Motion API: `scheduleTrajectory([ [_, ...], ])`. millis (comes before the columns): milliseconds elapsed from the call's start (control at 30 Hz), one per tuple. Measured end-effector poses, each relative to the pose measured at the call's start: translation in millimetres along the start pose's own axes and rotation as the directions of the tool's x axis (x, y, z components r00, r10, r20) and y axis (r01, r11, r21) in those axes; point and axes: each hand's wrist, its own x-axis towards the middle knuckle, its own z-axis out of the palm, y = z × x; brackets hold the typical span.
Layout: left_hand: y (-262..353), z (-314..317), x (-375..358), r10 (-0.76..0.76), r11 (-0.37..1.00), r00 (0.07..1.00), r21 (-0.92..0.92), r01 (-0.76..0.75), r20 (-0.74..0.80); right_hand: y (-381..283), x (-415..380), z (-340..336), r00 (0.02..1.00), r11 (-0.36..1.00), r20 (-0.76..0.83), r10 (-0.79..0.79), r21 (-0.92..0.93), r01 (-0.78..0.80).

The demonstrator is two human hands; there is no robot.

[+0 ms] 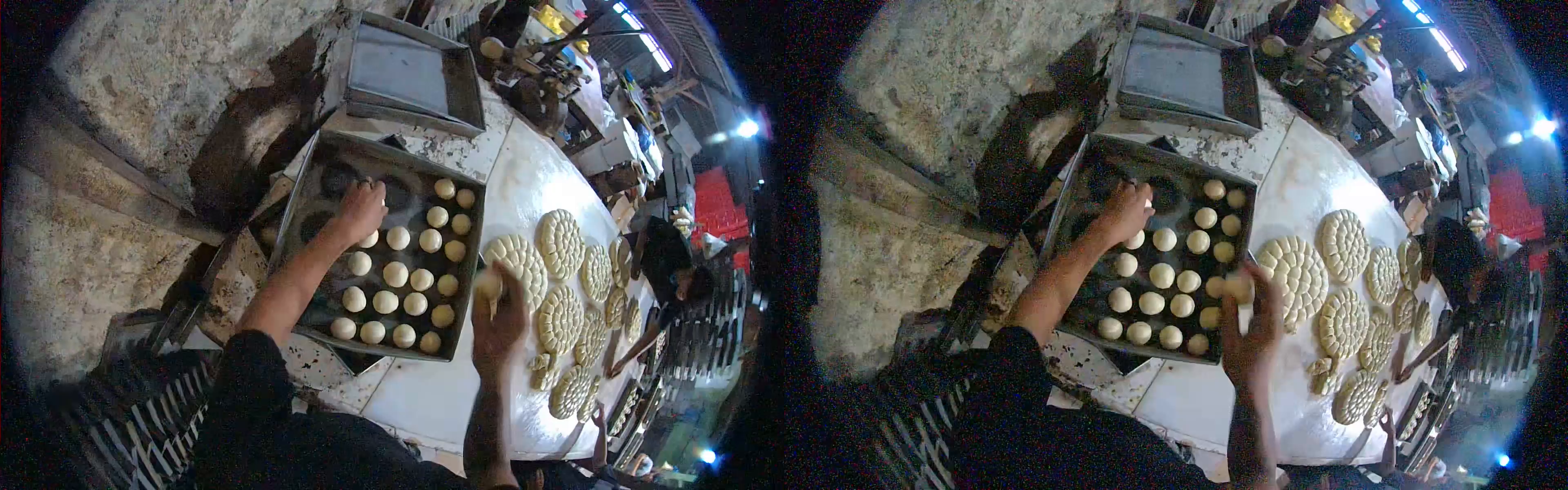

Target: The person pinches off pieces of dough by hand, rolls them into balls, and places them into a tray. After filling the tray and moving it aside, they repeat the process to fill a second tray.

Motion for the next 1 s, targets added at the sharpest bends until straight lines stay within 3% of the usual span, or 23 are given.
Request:
scheduleTrajectory([
  [33,-1,-1,-7,0.046,0.999,0.998,0.014,-0.046,-0.035,-6,28,20,0.96,0.914,-0.007,-0.278,-0.31,0.263],
  [67,0,-3,-19,0.093,0.995,0.994,0.03,-0.091,-0.065,5,51,58,0.899,0.891,-0.145,-0.414,-0.268,0.367],
  [100,4,-12,-34,0.083,0.996,0.995,0.028,-0.082,-0.056,26,75,85,0.903,0.869,-0.069,-0.423,-0.312,0.384],
  [133,10,-25,-51,0.109,0.993,0.986,0.066,-0.102,-0.127,50,94,109,0.924,0.9,0.112,-0.366,-0.21,0.382],
  [200,28,-45,-82,0.153,0.984,0.97,0.114,-0.133,-0.187,83,82,131,0.93,0.876,0.177,-0.321,-0.319,0.363],
  [267,42,-54,-111,-0.048,0.99,0.988,-0.128,0.067,0.147,89,58,127,0.935,0.838,0.235,-0.266,-0.422,0.345],
  [300,45,-51,-118,-0.045,0.99,0.986,-0.123,0.065,0.158,88,31,109,0.945,0.826,0.218,-0.245,-0.463,0.321],
  [367,51,-38,-137,-0.006,0.995,0.992,-0.097,0.018,0.127,99,-26,62,0.968,0.862,0.207,-0.142,-0.456,0.224],
  [400,36,-14,-135,0.08,0.996,0.996,-0.028,-0.079,0.029,111,-58,38,0.988,0.885,0.105,-0.11,-0.441,0.145],
  [433,30,-6,-126,0.043,0.994,0.997,-0.107,-0.037,0.062,120,-86,4,0.996,0.877,0.079,-0.034,-0.476,0.068],
  [500,39,-19,-114,0.004,1.0,0.991,-0.01,-0.003,0.133,125,-140,-64,0.998,0.784,-0.061,0.032,-0.617,-0.063],
  [567,72,-36,-110,-0.122,0.988,0.973,0.116,0.1,0.194,137,-198,-129,0.958,0.726,-0.271,0.09,-0.641,-0.249],
  [633,100,-8,-121,0.086,0.884,0.994,0.465,-0.047,-0.063,165,-261,-188,0.831,0.652,-0.487,0.27,-0.543,-0.53],
  [700,165,3,-135,0.268,0.958,0.942,0.16,-0.238,-0.2,236,-344,-234,0.647,0.555,-0.594,0.479,-0.366,-0.747],
  [733,205,14,-144,0.294,0.936,0.941,-0.15,-0.32,-0.169,251,-375,-244,0.631,0.563,-0.58,0.516,-0.326,-0.76],
  [767,238,29,-162,0.375,0.876,0.923,-0.292,-0.385,-0.092,289,-412,-251,0.549,0.492,-0.593,0.589,-0.276,-0.826],
  [800,268,45,-185,0.436,0.874,0.899,-0.225,-0.432,-0.03,289,-419,-250,0.58,0.471,-0.585,0.566,-0.348,-0.811],
  [833,289,82,-206,0.533,0.757,0.844,-0.411,-0.508,-0.063,290,-418,-244,0.614,0.45,-0.57,0.546,-0.419,-0.789],
  [867,307,115,-229,0.593,0.73,0.803,-0.462,-0.503,0.062,291,-410,-241,0.614,0.462,-0.573,0.543,-0.407,-0.788],
  [933,336,175,-276,0.589,0.777,0.732,-0.491,-0.394,0.343,299,-395,-239,0.744,0.536,-0.586,0.322,-0.534,-0.653],
  [1000,343,232,-316,0.598,0.793,0.674,-0.444,-0.417,0.434,332,-386,-260,0.759,0.569,-0.559,0.333,-0.523,-0.635],
])
